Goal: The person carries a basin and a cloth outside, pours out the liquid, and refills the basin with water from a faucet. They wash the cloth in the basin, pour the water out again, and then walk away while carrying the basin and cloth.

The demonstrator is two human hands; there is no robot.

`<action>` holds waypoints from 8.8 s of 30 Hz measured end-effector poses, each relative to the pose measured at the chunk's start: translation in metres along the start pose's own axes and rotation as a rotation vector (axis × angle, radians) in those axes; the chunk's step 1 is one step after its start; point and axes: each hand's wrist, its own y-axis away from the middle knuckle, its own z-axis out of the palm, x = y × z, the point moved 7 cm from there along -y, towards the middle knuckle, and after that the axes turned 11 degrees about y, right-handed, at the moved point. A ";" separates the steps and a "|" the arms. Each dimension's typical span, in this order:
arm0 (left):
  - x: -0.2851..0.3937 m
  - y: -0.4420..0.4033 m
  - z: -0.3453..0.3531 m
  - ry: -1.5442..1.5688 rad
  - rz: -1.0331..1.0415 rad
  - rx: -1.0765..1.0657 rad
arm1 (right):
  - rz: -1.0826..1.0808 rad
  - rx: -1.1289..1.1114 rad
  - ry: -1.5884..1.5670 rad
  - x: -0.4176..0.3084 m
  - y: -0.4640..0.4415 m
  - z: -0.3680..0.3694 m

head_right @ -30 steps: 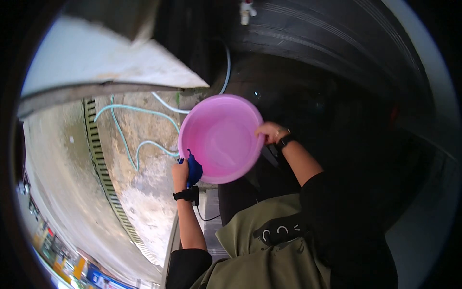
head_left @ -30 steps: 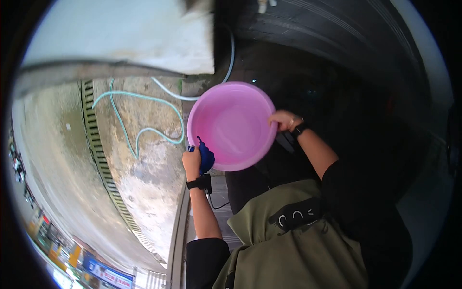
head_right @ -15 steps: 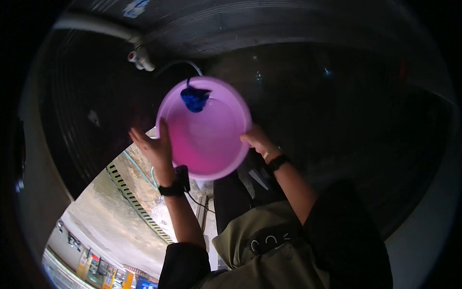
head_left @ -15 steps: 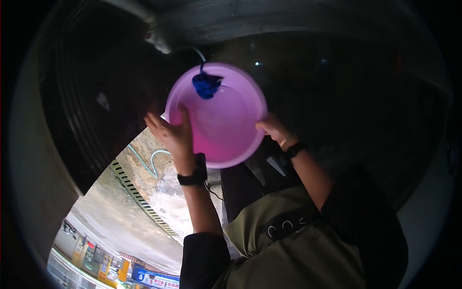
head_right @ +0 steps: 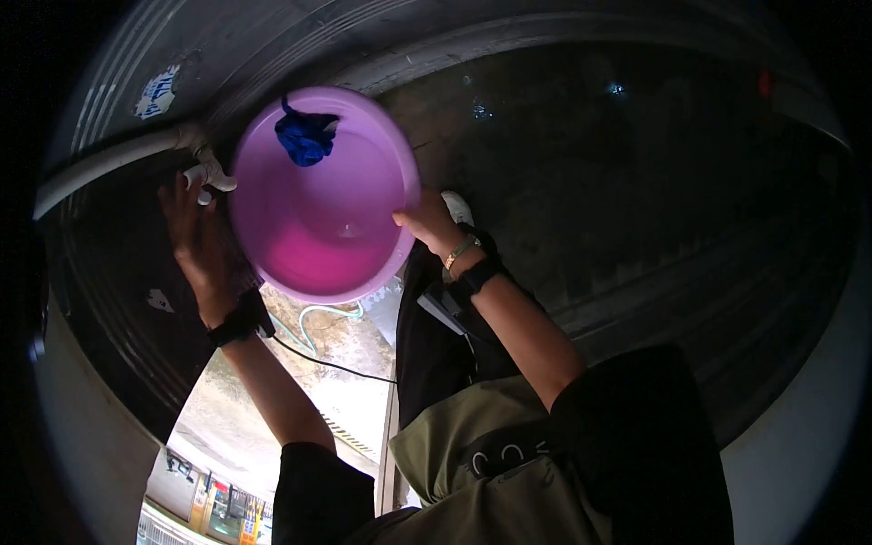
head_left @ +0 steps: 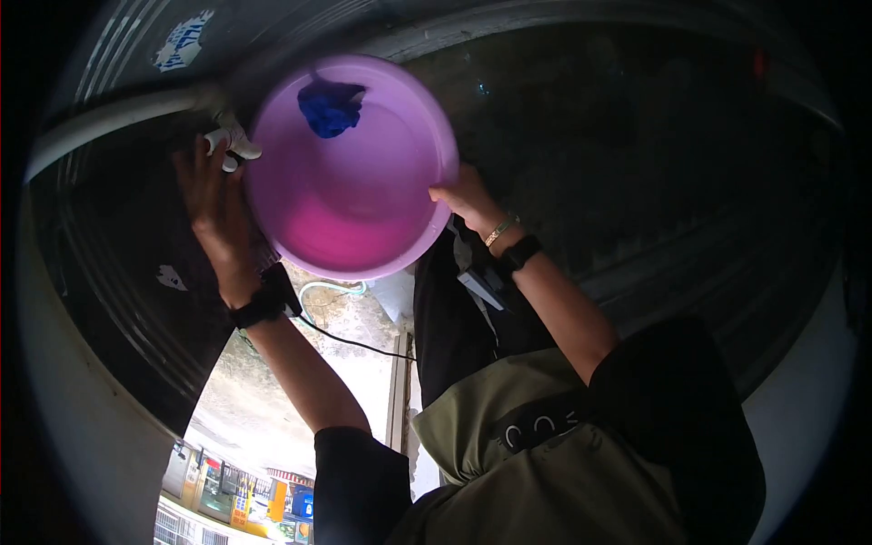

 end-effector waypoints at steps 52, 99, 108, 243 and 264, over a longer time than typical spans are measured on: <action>-0.125 0.101 0.145 0.310 -1.274 -0.213 | 0.016 -0.017 -0.080 0.001 0.028 -0.007; -0.101 0.150 0.161 1.911 -1.095 0.933 | -0.002 -0.026 -0.106 0.004 0.026 -0.002; -0.115 0.165 0.163 2.024 -0.967 1.212 | 0.013 -0.028 -0.094 -0.002 0.030 -0.003; -0.062 0.090 0.218 0.132 -0.870 -0.263 | -0.031 -0.061 -0.035 0.004 0.042 -0.008; -0.050 0.068 0.229 -0.075 -0.685 -0.570 | -0.046 -0.077 0.056 0.012 0.033 -0.010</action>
